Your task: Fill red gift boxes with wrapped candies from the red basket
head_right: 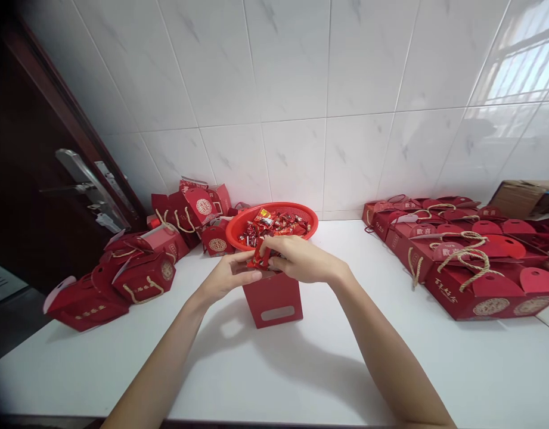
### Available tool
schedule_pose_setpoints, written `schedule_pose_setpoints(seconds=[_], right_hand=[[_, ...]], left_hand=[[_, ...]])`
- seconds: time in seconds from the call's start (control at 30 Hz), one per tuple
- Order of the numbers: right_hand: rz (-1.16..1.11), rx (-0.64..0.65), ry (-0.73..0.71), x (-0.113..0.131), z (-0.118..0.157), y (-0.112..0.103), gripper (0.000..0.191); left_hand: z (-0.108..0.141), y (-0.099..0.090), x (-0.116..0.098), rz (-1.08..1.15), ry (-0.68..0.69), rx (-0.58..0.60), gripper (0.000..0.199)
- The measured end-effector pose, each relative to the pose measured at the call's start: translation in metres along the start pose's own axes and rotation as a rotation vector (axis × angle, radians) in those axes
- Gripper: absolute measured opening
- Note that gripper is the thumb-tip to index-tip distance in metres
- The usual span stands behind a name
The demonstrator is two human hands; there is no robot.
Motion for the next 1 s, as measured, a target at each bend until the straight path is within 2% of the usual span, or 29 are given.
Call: schedule_pose_setpoints(seconds=[0.17,0.3,0.53,0.67,0.83,1.0], right_hand=[[0.065,-0.061,-0.031,0.003,0.002,-0.003,0.021],[0.005,-0.147,-0.051,0.006,0.007,-0.009,0.024],[-0.038,-0.057,-0.005,0.007,0.005,-0.003,0.024],[-0.043,-0.117,0.029,0.006,0.002,0.001,0.027],[0.122,-0.126,-0.009,0.007,0.001,0.003,0.014],[0.122,-0.166,-0.035,0.006,0.0,0.002,0.02]], left_hand=[[0.001,0.001,0.003,0.045,-0.024,-0.017,0.052],[0.001,0.001,0.005,0.046,-0.019,-0.025,0.049],[0.001,0.001,0.006,0.07,0.004,-0.011,0.051],[0.0,0.001,0.006,0.062,0.001,-0.014,0.05],[0.0,0.0,0.007,0.066,-0.005,-0.022,0.051],[0.001,0.0,0.008,0.062,-0.009,-0.039,0.046]])
Point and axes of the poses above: each hand's wrist, its own z-axis away from the middle knuckle, its own y-axis out of the palm, x = y × z, the point moved 1 cm from there along -z, towards the middle knuckle, and after that the axes turned 11 degrees about y, right-handed, at the moved point
